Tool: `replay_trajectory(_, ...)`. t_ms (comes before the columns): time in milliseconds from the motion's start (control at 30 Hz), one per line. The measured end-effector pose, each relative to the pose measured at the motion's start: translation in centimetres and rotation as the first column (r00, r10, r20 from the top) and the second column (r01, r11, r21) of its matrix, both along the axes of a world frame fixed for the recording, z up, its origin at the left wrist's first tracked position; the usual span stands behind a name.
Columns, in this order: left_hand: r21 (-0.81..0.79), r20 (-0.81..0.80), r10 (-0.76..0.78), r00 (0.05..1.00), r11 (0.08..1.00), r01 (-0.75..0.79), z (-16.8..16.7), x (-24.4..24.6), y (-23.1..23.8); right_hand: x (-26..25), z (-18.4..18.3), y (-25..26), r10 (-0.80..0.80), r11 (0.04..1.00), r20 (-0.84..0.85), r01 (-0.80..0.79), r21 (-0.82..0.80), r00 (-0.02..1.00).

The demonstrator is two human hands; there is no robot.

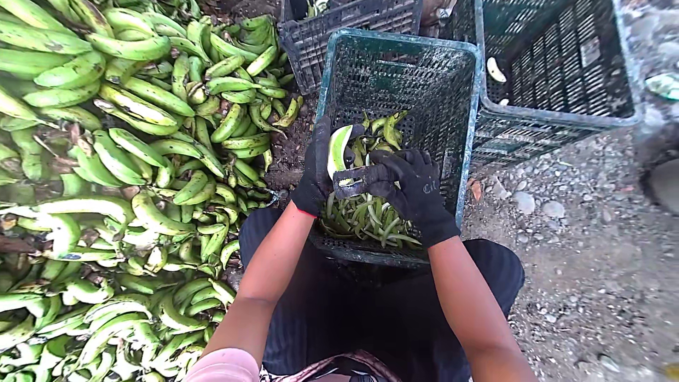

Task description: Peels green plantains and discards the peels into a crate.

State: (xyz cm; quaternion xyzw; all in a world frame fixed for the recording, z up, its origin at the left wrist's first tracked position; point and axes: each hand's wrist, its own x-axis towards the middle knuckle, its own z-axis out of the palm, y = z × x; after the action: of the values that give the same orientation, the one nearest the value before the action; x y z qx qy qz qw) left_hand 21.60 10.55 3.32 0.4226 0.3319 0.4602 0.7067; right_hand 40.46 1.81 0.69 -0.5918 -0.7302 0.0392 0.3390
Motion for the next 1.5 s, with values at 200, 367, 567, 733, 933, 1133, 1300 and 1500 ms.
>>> replay_trajectory(200,0.222,-0.278,0.153,0.948,0.971,-0.091,1.2,0.6,-0.8,-0.9,0.2,0.0,-0.148,0.948,-0.109,0.110,-0.297,0.983)
replay_trajectory(367,0.275,-0.357,0.139,0.924,0.961,-0.038,-0.4,1.7,-0.7,-1.6,-0.2,0.9,-0.322,0.884,-0.233,0.204,-0.421,0.918)
replay_trajectory(567,0.300,-0.580,0.076,0.811,0.946,0.125,0.9,1.7,-2.5,0.8,0.6,0.3,-0.473,0.818,-0.406,0.219,-0.532,0.782)
replay_trajectory(733,-0.229,-0.890,-0.437,0.131,0.676,0.701,1.8,-2.0,-1.4,3.9,2.8,-3.1,-0.462,0.644,-0.045,0.301,-0.703,0.886)
replay_trajectory(933,0.201,-0.886,-0.198,0.419,0.650,0.733,10.1,6.6,1.4,4.8,1.2,-5.9,-0.420,0.607,0.048,0.320,-0.727,0.906)
replay_trajectory(1133,0.650,-0.596,0.142,0.791,0.663,0.371,16.8,9.8,0.1,3.8,0.8,-6.4,-0.374,0.649,0.017,0.275,-0.710,0.927)
replay_trajectory(1300,0.647,-0.709,0.310,0.633,0.641,0.412,11.5,-5.9,-0.1,1.5,0.3,-6.3,-0.127,0.643,0.045,0.117,-0.757,0.991)
replay_trajectory(1500,0.250,-0.800,0.407,0.440,0.894,-0.371,-0.7,-30.6,-9.0,-3.0,-3.2,-6.8,-0.008,0.516,-0.115,-0.094,-0.851,0.993)
